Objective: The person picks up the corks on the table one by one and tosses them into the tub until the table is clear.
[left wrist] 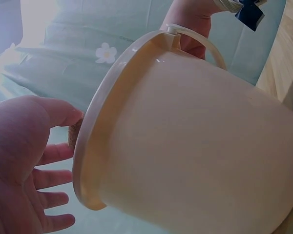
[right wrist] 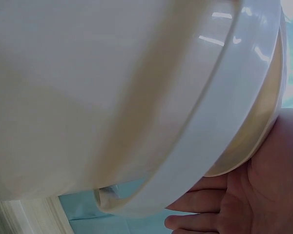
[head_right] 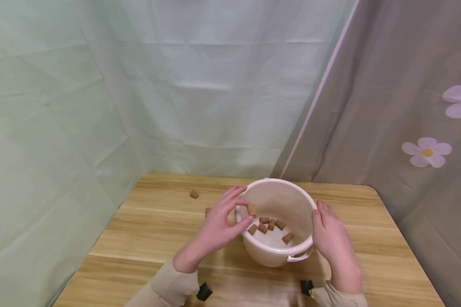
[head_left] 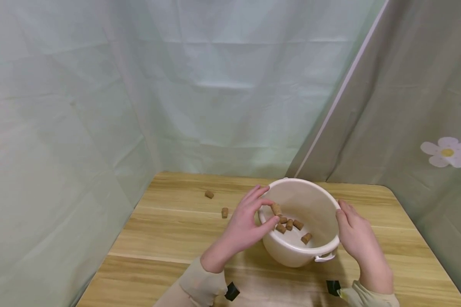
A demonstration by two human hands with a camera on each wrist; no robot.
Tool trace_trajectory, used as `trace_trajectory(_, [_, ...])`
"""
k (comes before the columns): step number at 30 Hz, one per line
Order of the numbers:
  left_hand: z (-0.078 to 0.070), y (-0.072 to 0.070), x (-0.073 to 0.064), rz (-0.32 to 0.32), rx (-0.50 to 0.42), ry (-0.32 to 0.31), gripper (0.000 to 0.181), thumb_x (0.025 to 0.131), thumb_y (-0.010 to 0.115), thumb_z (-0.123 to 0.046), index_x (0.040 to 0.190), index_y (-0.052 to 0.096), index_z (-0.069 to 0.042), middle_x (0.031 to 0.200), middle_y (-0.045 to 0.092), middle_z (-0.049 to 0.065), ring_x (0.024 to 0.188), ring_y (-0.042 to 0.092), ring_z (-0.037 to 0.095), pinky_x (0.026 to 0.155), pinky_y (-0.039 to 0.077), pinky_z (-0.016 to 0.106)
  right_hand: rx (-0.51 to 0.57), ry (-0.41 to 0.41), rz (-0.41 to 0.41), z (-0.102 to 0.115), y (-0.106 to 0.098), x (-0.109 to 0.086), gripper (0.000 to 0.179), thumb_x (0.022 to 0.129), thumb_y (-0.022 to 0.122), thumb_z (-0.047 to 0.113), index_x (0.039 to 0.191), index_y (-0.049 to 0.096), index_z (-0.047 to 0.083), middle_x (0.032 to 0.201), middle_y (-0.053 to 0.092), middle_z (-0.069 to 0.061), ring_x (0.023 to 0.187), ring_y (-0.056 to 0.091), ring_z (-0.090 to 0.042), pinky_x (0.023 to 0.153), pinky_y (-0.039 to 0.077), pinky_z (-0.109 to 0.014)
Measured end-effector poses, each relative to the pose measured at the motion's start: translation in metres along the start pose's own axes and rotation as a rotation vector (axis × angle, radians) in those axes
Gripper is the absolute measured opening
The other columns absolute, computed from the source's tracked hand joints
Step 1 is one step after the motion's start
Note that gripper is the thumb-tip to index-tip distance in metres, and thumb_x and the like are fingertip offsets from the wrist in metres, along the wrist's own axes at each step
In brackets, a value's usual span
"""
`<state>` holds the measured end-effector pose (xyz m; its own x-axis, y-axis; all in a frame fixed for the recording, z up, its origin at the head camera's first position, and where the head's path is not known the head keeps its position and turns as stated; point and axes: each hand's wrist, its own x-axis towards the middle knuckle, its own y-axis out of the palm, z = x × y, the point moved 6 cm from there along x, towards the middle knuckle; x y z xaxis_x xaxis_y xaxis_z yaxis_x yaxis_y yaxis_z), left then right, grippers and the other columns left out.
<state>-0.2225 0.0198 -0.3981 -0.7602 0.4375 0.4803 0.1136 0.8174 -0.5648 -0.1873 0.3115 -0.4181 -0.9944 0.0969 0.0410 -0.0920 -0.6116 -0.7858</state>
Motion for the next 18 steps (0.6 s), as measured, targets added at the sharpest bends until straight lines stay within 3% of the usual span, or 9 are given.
trace_trajectory(5, [-0.0015, 0.0016, 0.0018, 0.001, 0.010, 0.018, 0.030, 0.096, 0.081, -0.030, 0.119, 0.074, -0.011, 0.163, 0.050, 0.012, 0.159, 0.031, 0.032, 0.123, 0.028, 0.065, 0.000, 0.003, -0.001, -0.0008, 0.0000, 0.0004, 0.067, 0.117, 0.023, 0.040, 0.163, 0.030, -0.008, 0.165, 0.028, -0.038, 0.152, 0.026, -0.059, 0.119, 0.025, -0.074])
trace_trajectory(12, [-0.0020, 0.0029, 0.0026, 0.021, 0.043, 0.029, 0.042, 0.096, 0.080, -0.033, 0.130, 0.071, -0.009, 0.165, 0.047, 0.013, 0.161, 0.026, 0.033, 0.125, 0.024, 0.064, -0.002, -0.003, -0.006, -0.0004, -0.0008, 0.0002, 0.066, 0.118, 0.023, 0.039, 0.162, 0.031, -0.009, 0.164, 0.029, -0.038, 0.151, 0.027, -0.059, 0.119, 0.026, -0.074])
trace_trajectory(18, [-0.0019, 0.0005, 0.0015, -0.010, 0.035, 0.020, 0.038, 0.096, 0.081, -0.030, 0.126, 0.073, -0.010, 0.165, 0.047, 0.011, 0.160, 0.027, 0.030, 0.125, 0.024, 0.064, -0.002, 0.005, 0.001, 0.0009, -0.0010, 0.0003, 0.066, 0.117, 0.023, 0.040, 0.163, 0.031, -0.008, 0.164, 0.029, -0.038, 0.152, 0.027, -0.058, 0.119, 0.025, -0.073])
